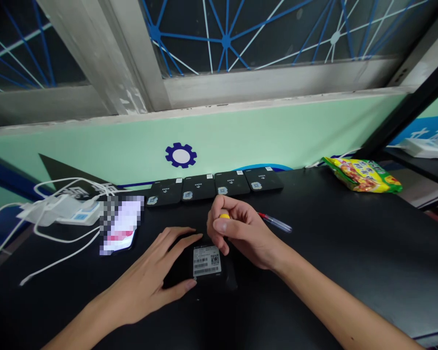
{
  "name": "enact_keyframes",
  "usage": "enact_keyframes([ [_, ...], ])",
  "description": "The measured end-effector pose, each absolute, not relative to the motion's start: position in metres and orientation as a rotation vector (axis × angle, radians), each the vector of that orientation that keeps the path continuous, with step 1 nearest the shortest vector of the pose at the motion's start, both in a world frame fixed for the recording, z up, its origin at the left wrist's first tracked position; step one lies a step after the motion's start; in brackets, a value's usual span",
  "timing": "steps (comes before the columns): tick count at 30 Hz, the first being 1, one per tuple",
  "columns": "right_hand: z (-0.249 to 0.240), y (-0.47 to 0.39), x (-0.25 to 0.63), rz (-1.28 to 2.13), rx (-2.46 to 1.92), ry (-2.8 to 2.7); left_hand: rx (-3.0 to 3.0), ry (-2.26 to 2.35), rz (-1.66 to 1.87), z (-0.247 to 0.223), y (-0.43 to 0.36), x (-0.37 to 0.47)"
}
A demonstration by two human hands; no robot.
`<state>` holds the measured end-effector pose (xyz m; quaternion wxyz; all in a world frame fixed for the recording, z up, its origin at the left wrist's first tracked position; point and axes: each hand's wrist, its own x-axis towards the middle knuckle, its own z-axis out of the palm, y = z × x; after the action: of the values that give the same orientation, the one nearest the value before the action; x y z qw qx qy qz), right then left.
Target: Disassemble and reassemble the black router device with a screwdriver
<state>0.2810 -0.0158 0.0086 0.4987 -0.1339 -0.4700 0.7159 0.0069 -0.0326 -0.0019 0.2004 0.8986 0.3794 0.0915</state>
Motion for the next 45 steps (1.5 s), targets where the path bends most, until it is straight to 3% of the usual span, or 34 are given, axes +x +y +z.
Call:
enact_keyframes([
  [45, 0.0113, -0.0195, 0.2751, 1.76, -0.314, -1.035, 2.511, 1.07, 0.232, -0.0009, -0.0318, 0.0064],
])
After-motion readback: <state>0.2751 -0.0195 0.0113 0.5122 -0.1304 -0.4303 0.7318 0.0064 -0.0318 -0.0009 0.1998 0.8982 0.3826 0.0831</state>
